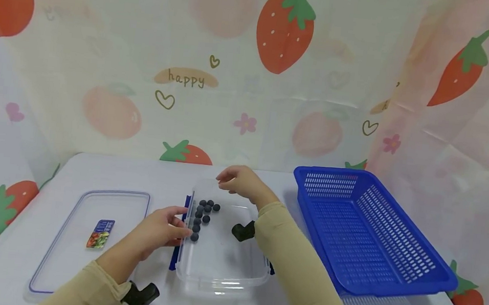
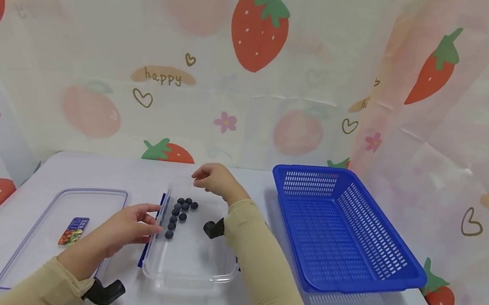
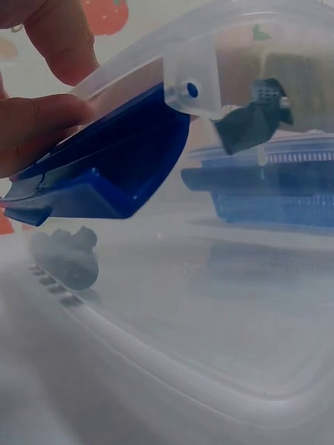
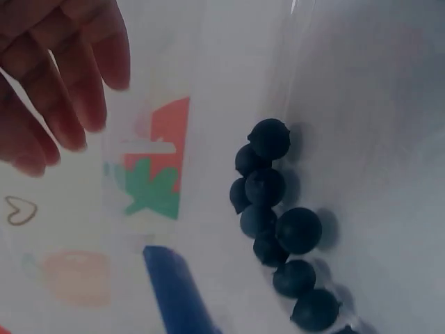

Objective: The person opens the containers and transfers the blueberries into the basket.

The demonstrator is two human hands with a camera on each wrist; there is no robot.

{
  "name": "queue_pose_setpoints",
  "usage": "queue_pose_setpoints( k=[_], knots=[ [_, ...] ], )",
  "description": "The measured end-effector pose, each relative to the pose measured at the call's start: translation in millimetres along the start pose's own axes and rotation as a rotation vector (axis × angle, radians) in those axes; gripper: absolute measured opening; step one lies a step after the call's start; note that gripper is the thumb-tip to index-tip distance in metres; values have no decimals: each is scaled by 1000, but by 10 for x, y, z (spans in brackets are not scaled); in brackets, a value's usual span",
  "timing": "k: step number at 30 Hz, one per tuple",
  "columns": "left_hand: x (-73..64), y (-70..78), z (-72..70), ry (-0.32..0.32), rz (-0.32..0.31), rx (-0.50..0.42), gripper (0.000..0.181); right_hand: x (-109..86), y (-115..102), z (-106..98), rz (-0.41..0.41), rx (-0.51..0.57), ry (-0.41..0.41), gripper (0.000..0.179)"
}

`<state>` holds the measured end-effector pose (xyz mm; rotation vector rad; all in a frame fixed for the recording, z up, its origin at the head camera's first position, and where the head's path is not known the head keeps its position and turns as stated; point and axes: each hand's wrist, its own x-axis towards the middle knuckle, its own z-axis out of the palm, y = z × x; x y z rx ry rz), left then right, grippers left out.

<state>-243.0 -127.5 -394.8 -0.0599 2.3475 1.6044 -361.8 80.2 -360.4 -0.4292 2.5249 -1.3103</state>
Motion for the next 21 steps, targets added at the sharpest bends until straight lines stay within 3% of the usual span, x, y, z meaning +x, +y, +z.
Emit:
queue_pose_setpoints(
  k=[11, 21],
  knots=[
    [-50, -22, 90, 1, 14, -30, 62, 112, 172, 120, -3, -73, -225, 25],
    [-79, -32, 63, 7, 13, -14, 62, 160, 316, 131, -4, -182, -275, 31]
  ],
)
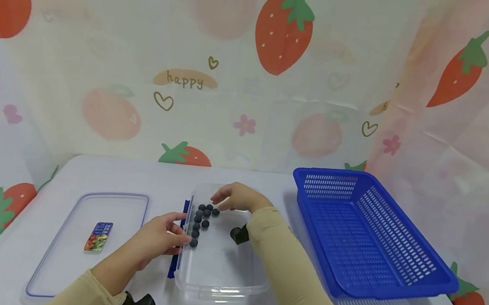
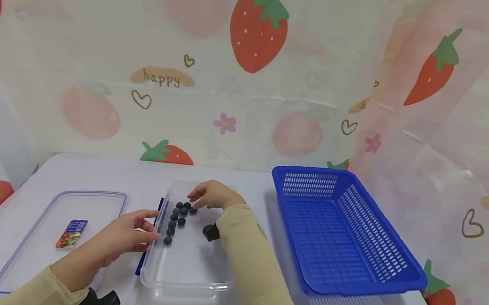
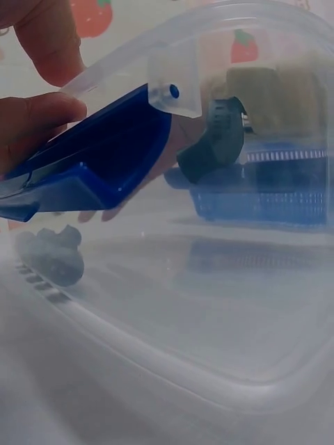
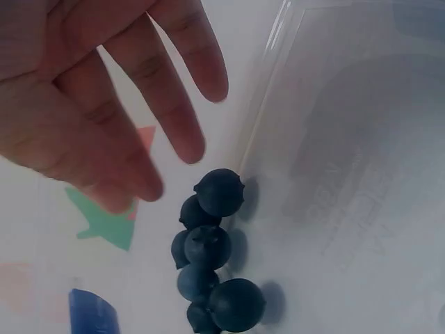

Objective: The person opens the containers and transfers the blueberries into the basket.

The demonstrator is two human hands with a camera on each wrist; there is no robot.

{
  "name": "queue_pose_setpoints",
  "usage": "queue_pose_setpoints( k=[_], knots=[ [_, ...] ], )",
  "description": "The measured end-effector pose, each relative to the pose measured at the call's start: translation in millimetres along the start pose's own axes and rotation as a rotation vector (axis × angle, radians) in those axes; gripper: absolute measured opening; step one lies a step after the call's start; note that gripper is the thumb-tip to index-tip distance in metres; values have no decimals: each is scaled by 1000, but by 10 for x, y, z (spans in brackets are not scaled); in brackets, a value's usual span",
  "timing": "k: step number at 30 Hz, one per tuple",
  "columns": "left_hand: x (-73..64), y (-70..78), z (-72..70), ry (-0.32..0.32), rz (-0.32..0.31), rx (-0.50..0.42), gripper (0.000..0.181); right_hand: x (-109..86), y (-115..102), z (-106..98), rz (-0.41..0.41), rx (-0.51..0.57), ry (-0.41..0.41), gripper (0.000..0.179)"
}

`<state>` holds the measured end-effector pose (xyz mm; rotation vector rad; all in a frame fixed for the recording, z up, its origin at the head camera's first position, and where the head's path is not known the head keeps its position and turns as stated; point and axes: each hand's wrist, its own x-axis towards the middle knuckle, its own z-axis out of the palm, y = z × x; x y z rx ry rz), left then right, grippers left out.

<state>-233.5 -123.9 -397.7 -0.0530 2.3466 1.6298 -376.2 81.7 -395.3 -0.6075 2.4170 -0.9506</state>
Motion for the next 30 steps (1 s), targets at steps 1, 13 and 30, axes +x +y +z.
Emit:
queue_pose_setpoints(
  k=[1, 13, 30],
  knots=[
    [4, -3, -2, 0, 0, 1, 62, 6, 7, -2, 5, 3, -3, 31],
    [14, -5, 11, 3, -7, 6, 62, 32, 50, 88, 113, -52, -76, 31],
    [-4, 6, 26, 15, 14, 2, 60, 25, -24, 205, 150, -105, -107, 16]
  ],
)
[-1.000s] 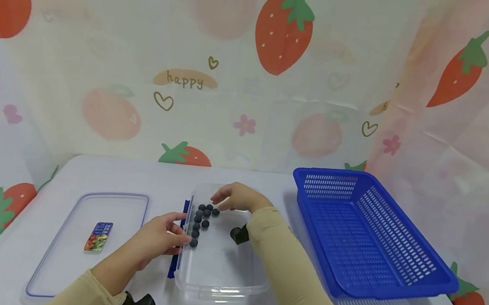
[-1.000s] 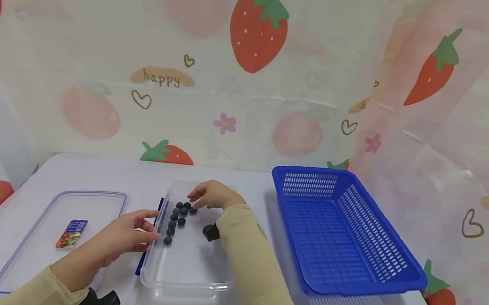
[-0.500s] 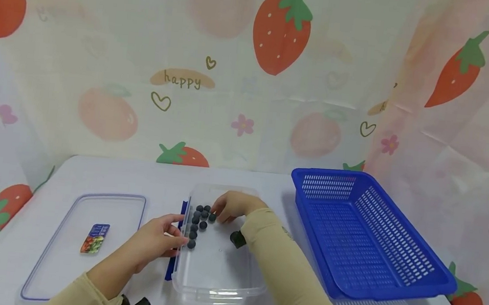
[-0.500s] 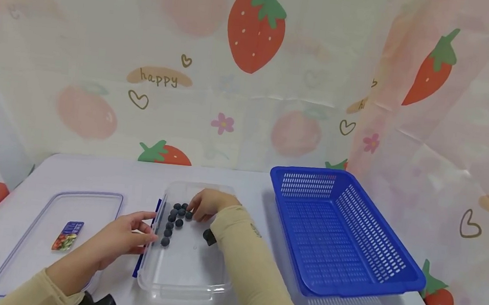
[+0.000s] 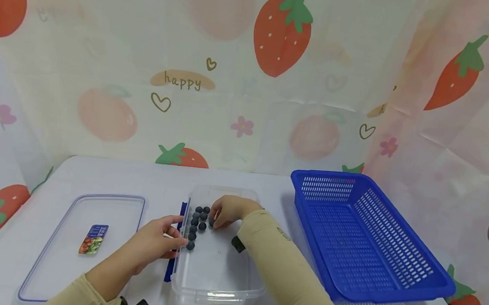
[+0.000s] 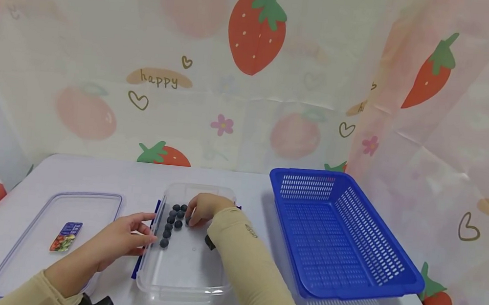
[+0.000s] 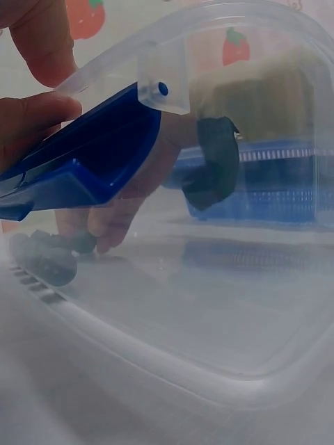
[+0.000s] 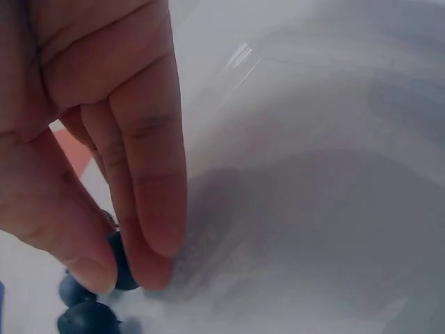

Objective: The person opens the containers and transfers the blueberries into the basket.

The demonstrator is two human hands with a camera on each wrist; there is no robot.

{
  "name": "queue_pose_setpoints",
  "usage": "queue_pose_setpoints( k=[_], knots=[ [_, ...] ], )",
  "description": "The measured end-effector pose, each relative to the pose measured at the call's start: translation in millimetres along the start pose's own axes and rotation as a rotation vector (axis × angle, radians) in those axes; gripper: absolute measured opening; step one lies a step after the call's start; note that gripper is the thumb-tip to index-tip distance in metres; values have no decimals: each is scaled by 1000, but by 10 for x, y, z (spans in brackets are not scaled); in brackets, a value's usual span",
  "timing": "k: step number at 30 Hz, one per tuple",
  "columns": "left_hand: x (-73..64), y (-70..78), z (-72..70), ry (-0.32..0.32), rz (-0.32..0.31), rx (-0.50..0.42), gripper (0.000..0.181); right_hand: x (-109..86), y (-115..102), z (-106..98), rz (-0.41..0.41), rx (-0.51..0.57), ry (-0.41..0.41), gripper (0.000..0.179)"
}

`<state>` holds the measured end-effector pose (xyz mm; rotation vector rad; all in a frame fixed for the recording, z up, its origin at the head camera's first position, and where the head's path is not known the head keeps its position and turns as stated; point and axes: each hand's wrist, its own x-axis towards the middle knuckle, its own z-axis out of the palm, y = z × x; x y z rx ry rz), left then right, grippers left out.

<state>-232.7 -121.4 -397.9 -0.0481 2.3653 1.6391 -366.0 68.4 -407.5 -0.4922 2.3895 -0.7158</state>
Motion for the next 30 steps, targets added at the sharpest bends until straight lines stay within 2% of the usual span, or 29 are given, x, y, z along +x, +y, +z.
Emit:
queue_pose_setpoints(
  k=[3, 6, 13, 16, 25, 30],
  knots=[
    [-3, 5, 1, 3, -1, 1, 61, -2, 0, 6, -8, -8, -11, 10],
    [-11, 8, 0, 3, -7, 2, 61, 4, 24, 1, -16, 34, -29, 8],
    [-22, 12, -5, -2, -20, 7, 61, -10, 72, -73, -81, 339, -79, 11],
    [-18, 16, -4, -3, -18, 1, 61, -47, 63, -114, -118, 407, -92, 11],
    [2, 0, 28, -6, -29, -10, 61, -258, -34, -291, -271, 416, -95, 14],
    [-18, 5, 36, -3, -26, -1, 62, -498, -31, -533, -329, 391, -28, 12]
  ],
)
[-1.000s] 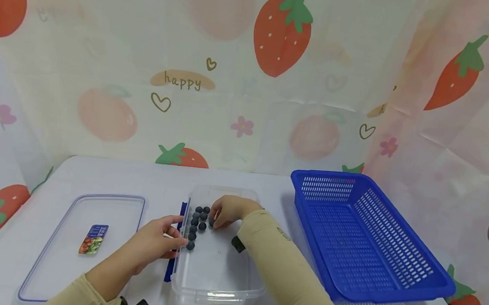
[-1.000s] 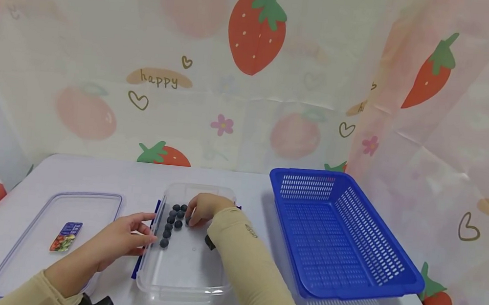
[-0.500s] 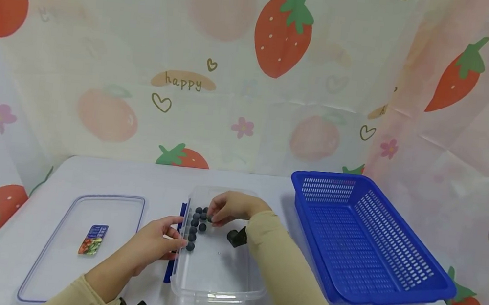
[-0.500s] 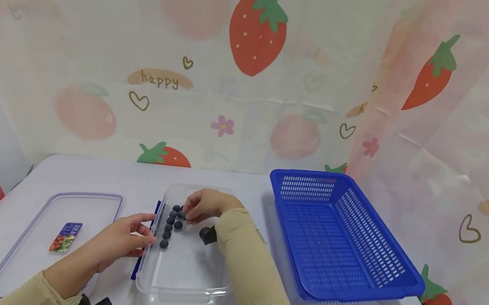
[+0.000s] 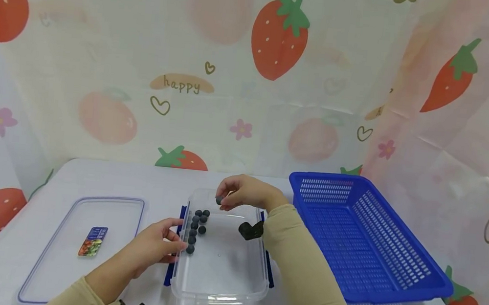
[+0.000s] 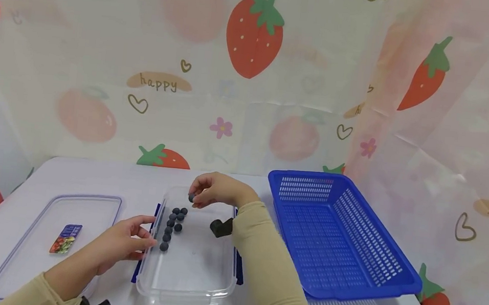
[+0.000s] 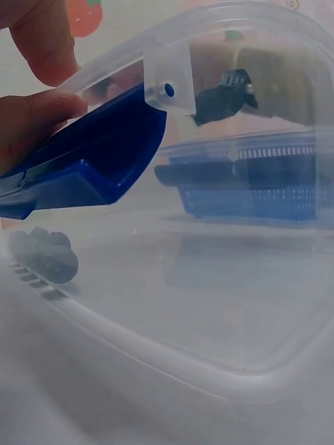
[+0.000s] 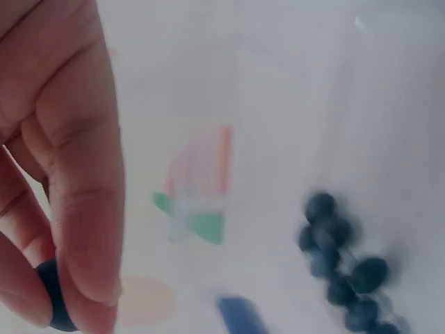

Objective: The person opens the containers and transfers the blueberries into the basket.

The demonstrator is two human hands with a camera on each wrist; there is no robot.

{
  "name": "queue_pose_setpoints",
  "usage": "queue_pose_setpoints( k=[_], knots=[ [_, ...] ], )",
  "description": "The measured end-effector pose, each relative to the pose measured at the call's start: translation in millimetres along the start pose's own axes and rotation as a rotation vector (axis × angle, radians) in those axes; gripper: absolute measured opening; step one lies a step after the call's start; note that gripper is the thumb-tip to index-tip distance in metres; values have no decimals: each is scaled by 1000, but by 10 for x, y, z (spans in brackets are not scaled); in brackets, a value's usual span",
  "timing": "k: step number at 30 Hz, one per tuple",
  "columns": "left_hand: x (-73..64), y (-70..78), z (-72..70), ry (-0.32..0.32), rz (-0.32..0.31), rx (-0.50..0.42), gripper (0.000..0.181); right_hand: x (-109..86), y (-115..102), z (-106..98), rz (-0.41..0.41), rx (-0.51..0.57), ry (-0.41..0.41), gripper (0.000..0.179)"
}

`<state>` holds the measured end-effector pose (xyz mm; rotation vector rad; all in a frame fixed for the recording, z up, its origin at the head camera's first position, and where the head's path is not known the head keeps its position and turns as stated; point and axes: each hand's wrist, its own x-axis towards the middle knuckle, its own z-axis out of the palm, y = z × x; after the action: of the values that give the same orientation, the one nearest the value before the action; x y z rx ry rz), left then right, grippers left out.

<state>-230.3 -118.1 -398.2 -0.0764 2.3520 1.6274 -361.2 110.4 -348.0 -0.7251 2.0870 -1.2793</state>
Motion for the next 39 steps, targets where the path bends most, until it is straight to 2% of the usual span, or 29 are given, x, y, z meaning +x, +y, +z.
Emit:
queue_pose_setpoints(
  k=[6, 10, 15, 20, 22, 27, 32, 39],
  knots=[
    [-6, -14, 7, -4, -1, 2, 62, -428, -88, -393, -67, 6, 89, 15],
    [-14, -23, 13, -6, 1, -4, 62, -744, -34, -683, -59, 18, 183, 16],
    [-36, -29, 23, -12, 8, -13, 63, -1129, 150, -995, -24, 63, 297, 19],
    [-50, -35, 39, -18, 3, -20, 62, -1451, 448, -1241, -25, 114, 372, 18],
    [-51, -39, 43, -21, 2, -23, 62, -1550, 574, -1303, -3, 114, 403, 18],
    [-62, -40, 39, -23, 0, -23, 62, -1679, 843, -1368, 80, 117, 441, 17],
    [-82, -32, 25, -27, -6, -14, 62, -1685, 1006, -1353, 124, 154, 411, 14],
    [-81, -36, 20, -30, -8, -14, 62, -1670, 1124, -1317, 209, 138, 364, 15]
  ],
)
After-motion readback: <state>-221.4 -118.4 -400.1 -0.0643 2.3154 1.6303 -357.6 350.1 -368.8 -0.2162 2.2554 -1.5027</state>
